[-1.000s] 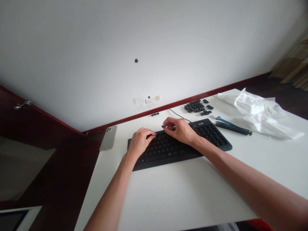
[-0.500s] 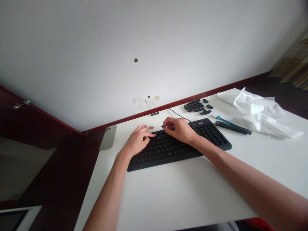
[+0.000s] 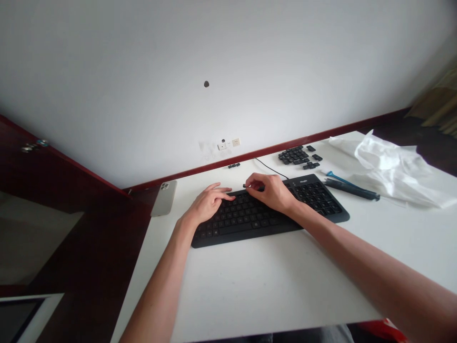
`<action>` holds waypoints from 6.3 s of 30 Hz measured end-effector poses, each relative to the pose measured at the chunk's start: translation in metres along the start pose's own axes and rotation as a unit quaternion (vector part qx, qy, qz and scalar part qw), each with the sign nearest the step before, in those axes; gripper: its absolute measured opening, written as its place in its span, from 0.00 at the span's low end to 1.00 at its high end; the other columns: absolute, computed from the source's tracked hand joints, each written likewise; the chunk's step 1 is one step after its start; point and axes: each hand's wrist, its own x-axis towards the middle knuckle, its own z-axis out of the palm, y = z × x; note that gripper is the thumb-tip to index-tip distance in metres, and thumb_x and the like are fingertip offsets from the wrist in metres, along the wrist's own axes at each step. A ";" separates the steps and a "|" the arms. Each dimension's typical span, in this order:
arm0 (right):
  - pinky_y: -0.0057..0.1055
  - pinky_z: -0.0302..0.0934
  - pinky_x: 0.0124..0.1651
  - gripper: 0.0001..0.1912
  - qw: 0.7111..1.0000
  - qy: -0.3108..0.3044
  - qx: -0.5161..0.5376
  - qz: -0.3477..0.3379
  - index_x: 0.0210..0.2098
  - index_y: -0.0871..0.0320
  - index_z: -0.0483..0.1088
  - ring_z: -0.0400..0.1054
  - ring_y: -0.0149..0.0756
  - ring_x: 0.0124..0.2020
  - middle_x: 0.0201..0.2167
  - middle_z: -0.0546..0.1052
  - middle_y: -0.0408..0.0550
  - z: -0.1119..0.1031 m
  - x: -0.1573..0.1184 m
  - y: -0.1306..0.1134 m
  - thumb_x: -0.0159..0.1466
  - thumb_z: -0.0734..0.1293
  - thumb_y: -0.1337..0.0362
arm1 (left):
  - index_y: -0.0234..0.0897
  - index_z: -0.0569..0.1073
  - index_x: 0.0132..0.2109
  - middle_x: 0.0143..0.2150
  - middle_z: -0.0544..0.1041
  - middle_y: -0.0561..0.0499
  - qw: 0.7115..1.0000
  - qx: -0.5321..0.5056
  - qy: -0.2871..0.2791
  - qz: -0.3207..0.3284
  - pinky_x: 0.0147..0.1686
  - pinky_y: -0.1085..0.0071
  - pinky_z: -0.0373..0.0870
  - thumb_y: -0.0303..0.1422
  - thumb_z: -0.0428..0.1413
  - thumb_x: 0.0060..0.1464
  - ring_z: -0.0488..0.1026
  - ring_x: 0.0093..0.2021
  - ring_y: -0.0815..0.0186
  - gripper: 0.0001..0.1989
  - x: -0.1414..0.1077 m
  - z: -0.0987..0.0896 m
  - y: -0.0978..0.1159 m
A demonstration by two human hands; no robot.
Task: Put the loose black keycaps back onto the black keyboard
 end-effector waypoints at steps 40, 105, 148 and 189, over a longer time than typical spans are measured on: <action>0.34 0.71 0.45 0.10 0.989 -0.094 -0.112 -0.022 0.42 0.52 0.79 0.77 0.37 0.38 0.38 0.83 0.42 -0.004 0.005 -0.009 0.64 0.67 0.67 | 0.42 0.80 0.39 0.40 0.82 0.49 0.982 -0.017 0.165 -0.090 0.40 0.68 0.69 0.45 0.54 0.64 0.75 0.36 0.62 0.15 -0.002 -0.001 -0.009; 0.31 0.61 0.33 0.17 0.897 -0.193 -0.398 0.005 0.33 0.57 0.76 0.69 0.45 0.47 0.41 0.80 0.53 0.014 -0.005 -0.060 0.70 0.58 0.73 | 0.40 0.79 0.33 0.30 0.80 0.50 0.928 -0.073 0.286 -0.226 0.34 0.71 0.62 0.44 0.51 0.62 0.74 0.33 0.63 0.17 -0.017 -0.006 -0.062; 0.41 0.67 0.43 0.10 0.838 -0.434 -0.293 0.155 0.34 0.50 0.80 0.75 0.49 0.45 0.44 0.82 0.47 0.012 0.106 -0.043 0.51 0.77 0.64 | 0.43 0.79 0.32 0.34 0.82 0.49 0.920 -0.031 0.272 -0.279 0.32 0.69 0.58 0.42 0.53 0.63 0.75 0.35 0.60 0.15 -0.011 -0.011 -0.056; 0.41 0.67 0.41 0.11 0.812 -0.485 -0.288 0.151 0.36 0.50 0.81 0.75 0.51 0.46 0.45 0.82 0.46 0.000 0.115 -0.040 0.52 0.76 0.59 | 0.43 0.79 0.32 0.32 0.81 0.50 0.921 -0.005 0.268 -0.284 0.33 0.69 0.58 0.41 0.53 0.63 0.74 0.34 0.60 0.15 -0.009 -0.010 -0.057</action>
